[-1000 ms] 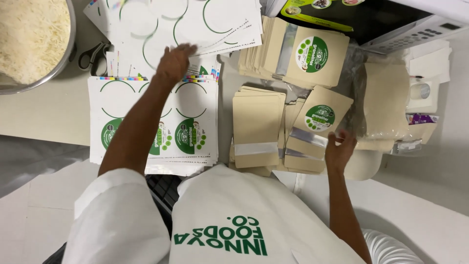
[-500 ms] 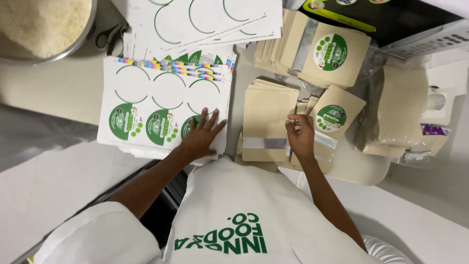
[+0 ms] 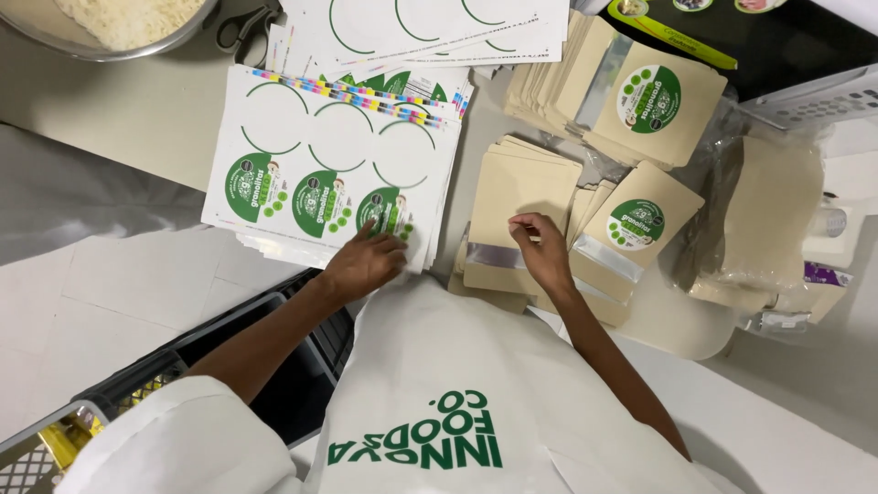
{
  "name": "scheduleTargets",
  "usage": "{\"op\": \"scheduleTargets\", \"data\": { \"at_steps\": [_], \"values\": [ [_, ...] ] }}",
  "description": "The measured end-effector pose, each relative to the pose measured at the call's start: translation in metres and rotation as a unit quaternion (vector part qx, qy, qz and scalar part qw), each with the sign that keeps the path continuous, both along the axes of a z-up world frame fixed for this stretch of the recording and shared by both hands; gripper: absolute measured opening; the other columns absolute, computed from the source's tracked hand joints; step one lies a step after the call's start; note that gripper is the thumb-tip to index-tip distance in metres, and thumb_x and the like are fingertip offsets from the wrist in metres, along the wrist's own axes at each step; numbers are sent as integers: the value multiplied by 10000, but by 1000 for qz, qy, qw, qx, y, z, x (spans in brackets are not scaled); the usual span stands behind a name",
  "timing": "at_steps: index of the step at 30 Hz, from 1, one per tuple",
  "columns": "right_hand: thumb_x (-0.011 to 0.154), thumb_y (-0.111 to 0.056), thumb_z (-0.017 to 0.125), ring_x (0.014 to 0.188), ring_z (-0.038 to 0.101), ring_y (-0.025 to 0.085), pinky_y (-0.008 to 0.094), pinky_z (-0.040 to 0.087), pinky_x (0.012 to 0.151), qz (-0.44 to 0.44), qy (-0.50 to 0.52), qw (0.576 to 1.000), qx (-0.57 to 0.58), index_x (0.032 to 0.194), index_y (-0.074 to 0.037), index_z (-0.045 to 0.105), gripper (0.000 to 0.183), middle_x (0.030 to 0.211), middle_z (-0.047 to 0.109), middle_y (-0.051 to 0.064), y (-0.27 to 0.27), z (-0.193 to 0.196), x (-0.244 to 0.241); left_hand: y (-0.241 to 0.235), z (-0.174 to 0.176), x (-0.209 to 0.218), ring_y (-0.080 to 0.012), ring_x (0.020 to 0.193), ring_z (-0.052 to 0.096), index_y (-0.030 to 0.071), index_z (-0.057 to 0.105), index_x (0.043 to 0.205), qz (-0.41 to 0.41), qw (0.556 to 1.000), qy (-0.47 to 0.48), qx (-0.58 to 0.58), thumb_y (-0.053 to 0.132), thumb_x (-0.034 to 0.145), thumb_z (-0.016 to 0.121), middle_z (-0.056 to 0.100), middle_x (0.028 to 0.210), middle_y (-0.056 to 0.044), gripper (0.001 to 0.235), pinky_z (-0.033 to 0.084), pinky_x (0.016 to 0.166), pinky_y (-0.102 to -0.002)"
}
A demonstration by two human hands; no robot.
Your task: The person repeatedly peels circular green and white stickers from a sheet and applies them to the front of small beige paper bags. The person handles the sticker sheets and bags by hand, placing each sticker on a bag and stacking the labeled bags on the table.
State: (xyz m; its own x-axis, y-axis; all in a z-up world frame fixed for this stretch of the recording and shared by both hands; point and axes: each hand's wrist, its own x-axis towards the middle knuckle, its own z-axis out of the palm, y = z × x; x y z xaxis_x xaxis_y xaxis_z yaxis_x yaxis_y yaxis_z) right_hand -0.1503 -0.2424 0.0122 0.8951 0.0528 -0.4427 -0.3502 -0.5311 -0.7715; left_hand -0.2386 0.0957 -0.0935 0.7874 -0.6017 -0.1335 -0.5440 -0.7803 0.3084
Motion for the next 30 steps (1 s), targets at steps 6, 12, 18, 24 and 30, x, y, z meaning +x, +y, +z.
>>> {"op": "scheduleTargets", "data": {
  "at_steps": [6,12,18,24,30],
  "values": [
    [1032,-608,409,1077,728,355,431,575,953,-17,275,923,269,1331,38,605,738,1142,720,275,48,17,-9,-81,41,35,-159,1013,731,235,745,1061,214,940,-59,-260,286,955,732,773,992,30,119,571,969,-341],
    [982,-170,683,986,700,197,423,628,884,-35,127,926,353,1198,-7,655,273,1012,647,64,64,42,2,-97,102,53,-300,1204,663,159,709,1314,277,900,-8,-337,346,932,793,728,1254,-101,435,517,1096,-486],
    [956,-145,750,940,729,174,428,629,900,16,106,926,363,1141,-22,668,237,999,730,78,62,23,13,-101,83,48,-266,1021,738,186,757,1216,309,896,-33,-317,312,1048,628,779,1077,-86,246,605,911,-434],
    [948,-242,785,973,668,154,360,603,866,54,26,972,226,1341,-25,634,474,1110,733,103,49,15,12,-93,111,64,-278,968,740,187,778,1173,407,810,70,-417,342,1069,601,784,1000,-86,257,616,843,-423],
    [891,-392,858,1048,576,314,472,472,933,96,-166,981,-35,1173,-45,645,495,1021,545,102,54,47,17,-103,135,69,-264,902,767,175,791,1140,433,787,86,-431,291,1054,645,793,959,-99,205,604,770,-386]
  ]
}}
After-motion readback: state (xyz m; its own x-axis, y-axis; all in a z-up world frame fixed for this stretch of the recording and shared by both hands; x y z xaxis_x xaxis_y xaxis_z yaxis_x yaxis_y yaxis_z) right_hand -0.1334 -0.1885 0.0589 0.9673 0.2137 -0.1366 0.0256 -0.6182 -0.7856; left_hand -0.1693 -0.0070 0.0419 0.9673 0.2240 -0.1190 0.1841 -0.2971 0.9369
